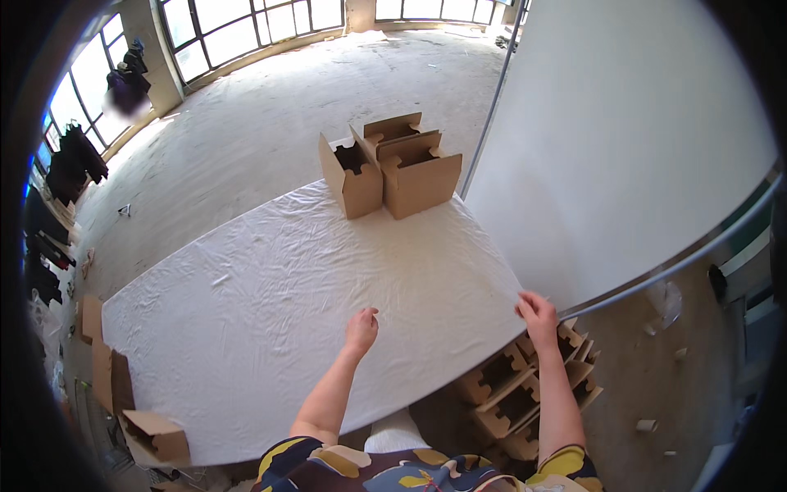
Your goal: The person folds cardboard components into three-dimensional boxes and stacks them together.
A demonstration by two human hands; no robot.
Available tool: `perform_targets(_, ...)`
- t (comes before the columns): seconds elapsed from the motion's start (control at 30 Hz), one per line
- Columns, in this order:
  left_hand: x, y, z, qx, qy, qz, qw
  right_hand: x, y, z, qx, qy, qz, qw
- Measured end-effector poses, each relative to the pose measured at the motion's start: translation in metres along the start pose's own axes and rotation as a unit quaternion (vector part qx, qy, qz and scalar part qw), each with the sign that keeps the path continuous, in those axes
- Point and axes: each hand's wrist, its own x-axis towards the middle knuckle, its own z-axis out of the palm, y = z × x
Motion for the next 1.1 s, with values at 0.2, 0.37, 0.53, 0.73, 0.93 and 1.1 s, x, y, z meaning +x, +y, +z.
perform_targets(0.2,0.092,-0.036,0.001,0.011,-0.086,-0.056,0.995,0.180,-0.096,0.127,-0.076,-0.039,-0.138,0.987)
perform_targets(0.37,0.084,-0.037,0.021,0.008,-0.043,-0.030,0.999,0.297,-0.103,0.212,-0.138,-0.057,-0.195,0.969)
perform_targets(0.53,0.087,-0.030,0.010,0.006,-0.027,-0.020,0.999,0.373,-0.116,0.277,-0.295,-0.054,-0.143,0.943)
perform_targets(0.73,0.088,-0.022,0.004,0.002,-0.030,-0.033,0.999,0.423,-0.096,0.329,-0.409,-0.081,-0.056,0.907)
perform_targets(0.93,0.089,-0.022,0.002,-0.016,-0.041,-0.034,0.998,0.433,-0.073,0.341,-0.401,-0.082,-0.053,0.911)
perform_targets(1.1,0.122,-0.062,0.001,-0.263,-0.171,-0.180,0.932,0.415,-0.055,0.335,-0.357,-0.042,-0.103,0.927)
